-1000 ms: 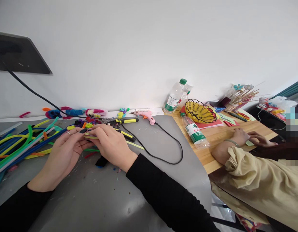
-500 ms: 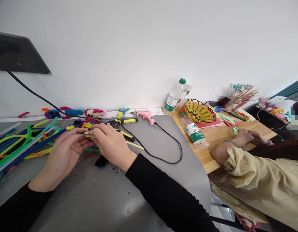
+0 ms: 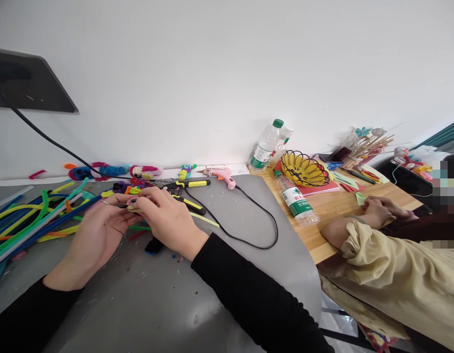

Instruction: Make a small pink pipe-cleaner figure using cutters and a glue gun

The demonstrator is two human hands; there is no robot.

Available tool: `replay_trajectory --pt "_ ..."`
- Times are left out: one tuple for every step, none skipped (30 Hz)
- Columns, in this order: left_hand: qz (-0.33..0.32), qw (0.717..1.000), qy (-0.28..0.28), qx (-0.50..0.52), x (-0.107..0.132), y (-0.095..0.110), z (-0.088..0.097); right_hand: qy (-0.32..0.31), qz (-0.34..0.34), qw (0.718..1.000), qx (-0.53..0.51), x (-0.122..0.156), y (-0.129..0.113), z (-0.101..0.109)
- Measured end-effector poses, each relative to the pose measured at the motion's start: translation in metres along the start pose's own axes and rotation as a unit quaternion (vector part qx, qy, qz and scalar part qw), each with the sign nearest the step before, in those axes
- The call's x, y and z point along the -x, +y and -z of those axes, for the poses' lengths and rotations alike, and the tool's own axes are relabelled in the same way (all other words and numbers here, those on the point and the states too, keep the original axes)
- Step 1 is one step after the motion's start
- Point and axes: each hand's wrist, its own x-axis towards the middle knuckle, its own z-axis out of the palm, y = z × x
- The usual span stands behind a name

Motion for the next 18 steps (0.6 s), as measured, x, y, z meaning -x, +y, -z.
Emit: replay_trajectory --pt "0.0 1.0 0.0 -0.002 0.0001 0.0006 -0.0001 -0.003 -0.002 1.0 0.0 0.0001 -0.0004 0.0004" --pt "0.0 1.0 -0.001 -0.004 0.0002 0.0011 -0.0001 -0.006 -0.004 1.0 0.0 0.0002 -0.0008 0.0009" --pt "-0.001 1.0 -0.002 -0.005 0.0003 0.0014 0.0 -0.008 -0.006 1.0 0.0 0.0002 -0.0012 0.0013" --pt "-0.003 1.0 -0.003 -0.003 0.0002 0.0015 0.0001 -0.008 -0.008 1.0 -0.001 0.0003 -0.0016 0.0017" --pt "-0.004 1.0 -0.004 -0.001 0.0001 0.0013 0.0004 -0.006 -0.008 1.0 -0.001 0.0002 -0.0018 0.002" --pt "-0.004 1.0 -0.006 0.001 0.0 0.0009 0.0006 -0.003 -0.008 1.0 -0.002 0.0001 -0.002 0.0023" --pt "-0.004 1.0 -0.009 0.004 -0.0002 0.0004 0.0009 0.0 -0.009 1.0 -0.005 -0.0001 -0.0021 0.0027" --pt "-0.004 1.0 -0.014 0.006 -0.0004 -0.0003 0.0012 0.004 -0.009 1.0 -0.01 -0.0004 -0.0022 0.0033" --pt "-0.003 1.0 -0.019 0.009 -0.0007 -0.0011 0.0015 0.007 -0.011 1.0 -0.017 -0.0007 -0.0022 0.004" --pt "-0.003 1.0 -0.023 0.011 -0.0009 -0.0019 0.0019 0.012 -0.013 0.999 -0.027 -0.001 -0.0021 0.0049" --pt "-0.001 1.0 -0.025 0.013 -0.0011 -0.0027 0.0023 0.018 -0.017 0.999 -0.038 -0.0013 -0.002 0.0058" --pt "0.001 1.0 -0.027 0.016 -0.0013 -0.0035 0.0029 0.026 -0.022 0.998 -0.049 -0.0016 -0.0019 0.0068" --pt "0.002 0.999 -0.028 0.017 -0.0014 -0.0043 0.0035 0.034 -0.026 0.997 -0.059 -0.0018 -0.0017 0.0077" --pt "0.0 0.999 -0.028 0.017 -0.0015 -0.0051 0.0041 0.041 -0.028 0.996 -0.068 -0.0019 -0.0015 0.0085" --pt "-0.004 0.999 -0.029 0.015 -0.0015 -0.0059 0.0048 0.049 -0.029 0.995 -0.077 -0.002 -0.0012 0.0091" --pt "-0.009 0.999 -0.028 0.012 -0.0014 -0.0066 0.0053 0.057 -0.028 0.994 -0.085 -0.0021 -0.0009 0.0094" --pt "-0.013 0.999 -0.028 0.008 -0.0013 -0.0071 0.0057 0.064 -0.026 0.993 -0.094 -0.0021 -0.0005 0.0095" --pt "-0.017 1.0 -0.024 0.003 -0.0012 -0.0073 0.0058 0.069 -0.024 0.992 -0.103 -0.0022 -0.0002 0.0094"
